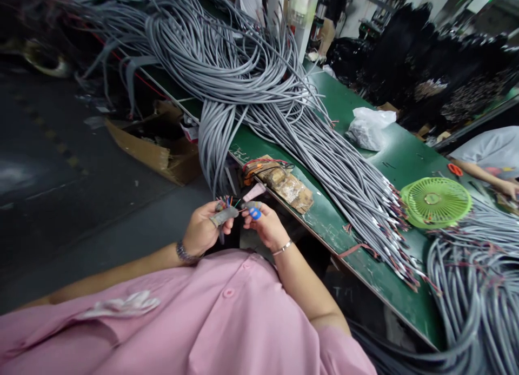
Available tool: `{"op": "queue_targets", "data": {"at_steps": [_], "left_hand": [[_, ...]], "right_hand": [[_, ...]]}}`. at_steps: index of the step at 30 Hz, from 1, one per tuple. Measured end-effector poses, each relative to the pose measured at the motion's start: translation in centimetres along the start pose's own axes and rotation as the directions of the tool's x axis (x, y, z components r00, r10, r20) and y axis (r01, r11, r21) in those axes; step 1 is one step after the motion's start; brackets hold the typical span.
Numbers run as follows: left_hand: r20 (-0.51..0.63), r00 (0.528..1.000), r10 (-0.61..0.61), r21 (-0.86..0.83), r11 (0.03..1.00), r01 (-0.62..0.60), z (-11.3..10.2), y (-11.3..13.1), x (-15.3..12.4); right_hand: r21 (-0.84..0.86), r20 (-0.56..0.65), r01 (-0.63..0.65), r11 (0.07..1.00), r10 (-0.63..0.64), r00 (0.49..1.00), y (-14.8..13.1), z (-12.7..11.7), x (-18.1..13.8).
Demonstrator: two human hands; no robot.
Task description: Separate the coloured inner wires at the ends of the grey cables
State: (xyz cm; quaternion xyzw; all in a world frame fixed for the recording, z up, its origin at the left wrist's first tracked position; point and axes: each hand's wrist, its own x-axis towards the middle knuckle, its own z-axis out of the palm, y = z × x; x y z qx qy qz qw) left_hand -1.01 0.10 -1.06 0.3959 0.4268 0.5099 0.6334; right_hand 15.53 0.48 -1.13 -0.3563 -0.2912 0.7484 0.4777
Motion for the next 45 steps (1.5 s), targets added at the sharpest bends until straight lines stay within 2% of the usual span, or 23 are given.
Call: {"op": "queue_targets", "data": {"at_steps": [5,8,11,14,17,20,23,27,30,34,37,41,45], "left_hand": [[0.009,1.0,0.022,0.003,1.0,-0.022,-0.1,-0.1,-0.1],[0.021,1.0,0.008,-0.017,1.0,-0.008,0.0,0.1,-0.1],[0.058,0.997,-0.053,-0.068,0.996,0.057,0.0,0.2,-0.1],[0.094,0.989,-0.111,-0.094,0.988,0.12,0.1,0.2,-0.1],[0.095,0.989,-0.115,-0.098,0.987,0.124,0.2,0.4,-0.2],[0.052,0.997,-0.059,-0.088,0.994,0.063,0.1,0.6,-0.3],[-0.004,1.0,0.021,-0.041,0.999,-0.021,0.0,0.9,-0.5],[-0.033,0.993,0.114,0.054,0.992,-0.112,0.1,1.6,-0.5],[-0.04,0.986,0.162,0.127,0.98,-0.155,0.4,2.1,-0.4],[-0.001,0.981,0.195,0.229,0.955,-0.19,0.5,2.3,-0.6],[0.033,0.982,0.188,0.282,0.941,-0.19,0.2,1.8,-0.8],[0.091,0.984,0.153,0.321,0.931,-0.175,-0.2,0.9,-0.8],[0.231,0.972,0.039,0.344,0.931,-0.119,-0.3,1.2,-0.4]], "right_hand": [[-0.18,-0.052,0.147,0.973,-0.159,0.986,0.3,0.7,-0.6],[-0.221,-0.044,0.169,0.96,-0.183,0.982,0.4,0.6,-0.3],[-0.24,-0.044,0.193,0.951,-0.209,0.977,0.4,0.7,-0.1],[-0.277,-0.073,0.233,0.932,-0.262,0.962,0.4,1.1,-0.1],[-0.307,-0.127,0.233,0.923,-0.282,0.951,0.5,1.0,0.1],[-0.255,-0.24,0.165,0.953,-0.228,0.944,0.7,0.3,0.4],[-0.1,-0.297,0.093,0.991,-0.119,0.947,0.5,-0.4,0.8],[-0.006,-0.209,0.007,1.0,-0.009,0.978,-1.0,-0.1,1.3],[-0.046,-0.133,-0.055,0.997,0.049,0.99,-1.8,0.6,1.1],[-0.095,-0.065,-0.098,0.991,0.092,0.994,-1.1,1.7,0.0],[-0.09,-0.118,-0.029,0.996,0.018,0.993,-0.2,2.2,-0.7],[-0.173,-0.168,0.101,0.98,-0.131,0.977,-0.2,2.6,-0.8],[-0.268,-0.121,0.174,0.948,-0.212,0.97,-0.7,2.6,-0.8]]}}
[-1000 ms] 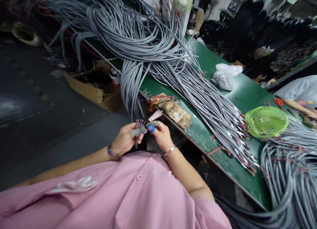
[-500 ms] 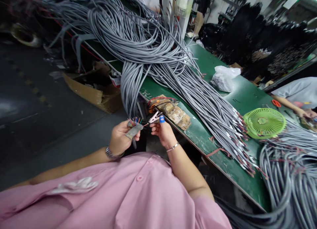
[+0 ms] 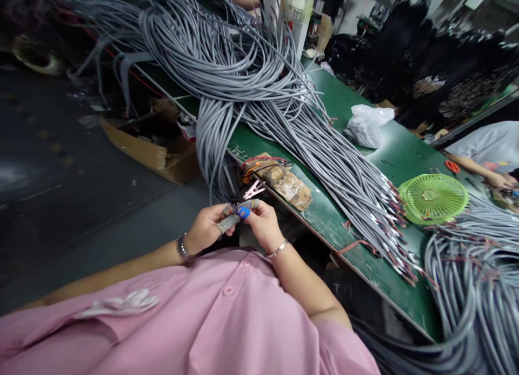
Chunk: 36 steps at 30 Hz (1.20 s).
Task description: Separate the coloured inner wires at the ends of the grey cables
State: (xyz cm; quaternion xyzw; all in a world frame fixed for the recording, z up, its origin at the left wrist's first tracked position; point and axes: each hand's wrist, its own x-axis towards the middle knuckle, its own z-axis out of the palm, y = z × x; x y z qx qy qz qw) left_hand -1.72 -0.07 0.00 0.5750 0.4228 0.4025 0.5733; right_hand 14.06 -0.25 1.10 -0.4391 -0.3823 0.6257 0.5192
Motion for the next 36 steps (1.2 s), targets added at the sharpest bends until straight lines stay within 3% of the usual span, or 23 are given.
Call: {"op": "queue_targets", "data": {"at_steps": [4,18,24,27,29,33,34,36], "left_hand": [[0.096,0.994,-0.06,-0.02,0.998,0.063,-0.3,0.8,0.2],[-0.146,0.986,-0.074,-0.241,0.97,0.037,0.6,-0.4,-0.3],[-0.211,0.972,-0.105,-0.328,0.944,0.031,0.6,0.2,0.1],[-0.197,0.975,-0.103,-0.339,0.94,0.031,0.8,0.5,0.4],[-0.186,0.977,-0.105,-0.35,0.936,0.034,1.1,0.7,0.6],[-0.169,0.977,-0.134,-0.401,0.914,0.056,1.8,0.9,1.0],[-0.164,0.976,-0.141,-0.415,0.908,0.061,1.9,0.9,1.1],[-0.159,0.975,-0.153,-0.437,0.897,0.07,2.1,0.8,1.2]], "right_hand": [[-0.052,0.026,0.027,0.998,-0.026,0.999,-0.2,-0.2,-0.1],[-0.03,-0.036,-0.01,1.0,0.009,0.999,0.6,0.1,-0.3],[0.196,-0.099,-0.139,0.971,0.161,0.982,1.0,-1.1,1.0],[0.243,-0.013,-0.205,0.948,0.215,0.977,0.5,-1.7,2.1],[0.175,0.015,-0.16,0.972,0.16,0.987,0.3,-1.7,2.8],[-0.052,-0.157,0.1,0.994,-0.107,0.982,0.9,-1.3,3.5],[-0.064,-0.183,0.128,0.99,-0.137,0.973,1.1,-1.2,3.6],[0.026,-0.157,0.087,0.996,-0.082,0.984,1.3,-1.0,3.8]]}}
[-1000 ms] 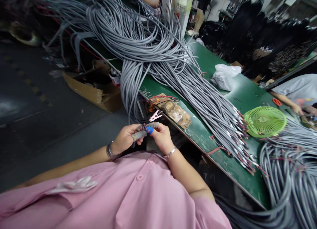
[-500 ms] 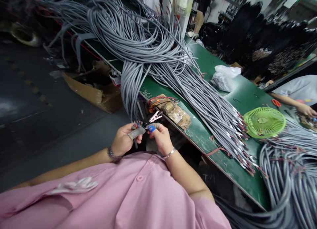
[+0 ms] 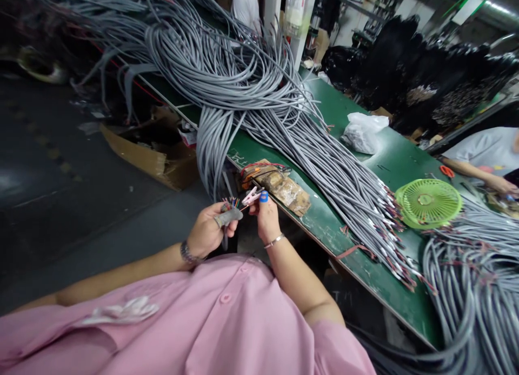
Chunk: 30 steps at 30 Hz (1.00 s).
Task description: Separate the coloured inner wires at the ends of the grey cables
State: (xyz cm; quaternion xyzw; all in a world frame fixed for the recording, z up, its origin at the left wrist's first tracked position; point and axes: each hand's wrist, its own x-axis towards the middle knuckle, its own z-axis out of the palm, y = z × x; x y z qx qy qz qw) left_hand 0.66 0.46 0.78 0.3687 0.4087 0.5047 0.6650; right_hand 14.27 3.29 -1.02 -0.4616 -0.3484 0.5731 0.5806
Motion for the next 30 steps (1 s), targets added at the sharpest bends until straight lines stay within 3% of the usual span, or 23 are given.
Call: {"op": "queue_targets", "data": {"at_steps": [4,10,25,30], "left_hand": [[-0.005,1.0,-0.018,-0.035,0.999,0.017,0.0,-0.2,0.3],[-0.015,0.999,-0.048,-0.046,0.998,0.047,0.1,-0.5,0.5],[0.002,1.0,-0.009,-0.053,0.999,0.009,-0.8,-0.5,-0.4],[0.0,0.998,0.066,0.021,0.998,-0.066,-1.2,-0.6,-0.7]], "right_hand": [[0.242,0.145,-0.222,0.945,0.191,0.971,-0.1,0.3,0.5],[0.379,0.076,-0.224,0.898,0.211,0.975,-0.4,0.8,0.9],[0.417,0.257,-0.371,0.83,0.283,0.924,-0.6,-0.1,-0.3],[0.348,0.189,-0.309,0.885,0.257,0.948,-1.5,0.4,-0.8]]}}
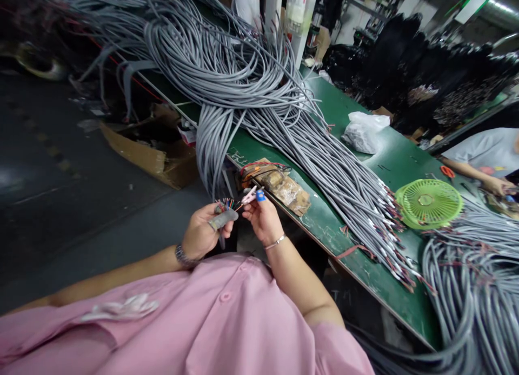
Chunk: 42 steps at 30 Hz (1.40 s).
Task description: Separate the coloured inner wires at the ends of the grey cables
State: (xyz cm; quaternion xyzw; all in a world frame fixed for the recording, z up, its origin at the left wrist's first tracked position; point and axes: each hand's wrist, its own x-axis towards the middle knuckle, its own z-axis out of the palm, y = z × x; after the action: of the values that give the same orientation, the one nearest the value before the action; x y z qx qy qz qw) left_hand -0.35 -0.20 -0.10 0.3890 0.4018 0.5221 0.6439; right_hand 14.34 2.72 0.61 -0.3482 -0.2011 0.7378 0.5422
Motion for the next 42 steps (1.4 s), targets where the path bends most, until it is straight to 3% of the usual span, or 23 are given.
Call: {"op": "queue_targets", "data": {"at_steps": [7,12,18,29,32,36,39,42], "left_hand": [[-0.06,0.997,0.053,0.044,0.998,-0.051,0.1,0.1,1.0],[-0.045,0.998,0.046,0.025,0.999,-0.044,0.2,-0.1,1.4],[-0.012,0.999,0.032,0.073,0.997,-0.031,0.3,-0.4,1.5],[-0.012,1.0,-0.004,0.042,0.999,0.005,-0.3,-0.8,1.0],[0.068,0.997,-0.048,0.148,0.988,0.037,-0.9,-1.3,0.8],[0.295,0.945,-0.143,0.325,0.945,0.041,-1.5,-1.9,1.2],[0.423,0.889,-0.178,0.394,0.919,-0.003,-1.7,-2.0,1.3],[0.467,0.855,-0.225,0.45,0.893,-0.011,-1.9,-1.2,1.1]], "right_hand": [[-0.094,-0.051,0.124,0.988,-0.129,0.99,0.7,0.0,0.4],[-0.004,-0.027,0.013,1.0,-0.013,1.0,0.7,-0.1,1.3],[0.064,-0.11,0.048,0.997,-0.04,0.993,0.7,0.3,1.6],[0.107,-0.053,-0.055,0.993,0.061,0.997,0.9,-0.9,0.4],[0.047,-0.087,-0.022,0.999,0.026,0.996,0.7,-2.1,-0.5],[-0.185,-0.109,0.064,0.981,-0.086,0.99,0.2,-3.9,-2.2],[-0.395,-0.052,0.11,0.912,-0.141,0.989,-0.7,-4.7,-4.0],[-0.566,0.037,0.119,0.816,-0.119,0.992,-2.4,-4.7,-6.3]]}}
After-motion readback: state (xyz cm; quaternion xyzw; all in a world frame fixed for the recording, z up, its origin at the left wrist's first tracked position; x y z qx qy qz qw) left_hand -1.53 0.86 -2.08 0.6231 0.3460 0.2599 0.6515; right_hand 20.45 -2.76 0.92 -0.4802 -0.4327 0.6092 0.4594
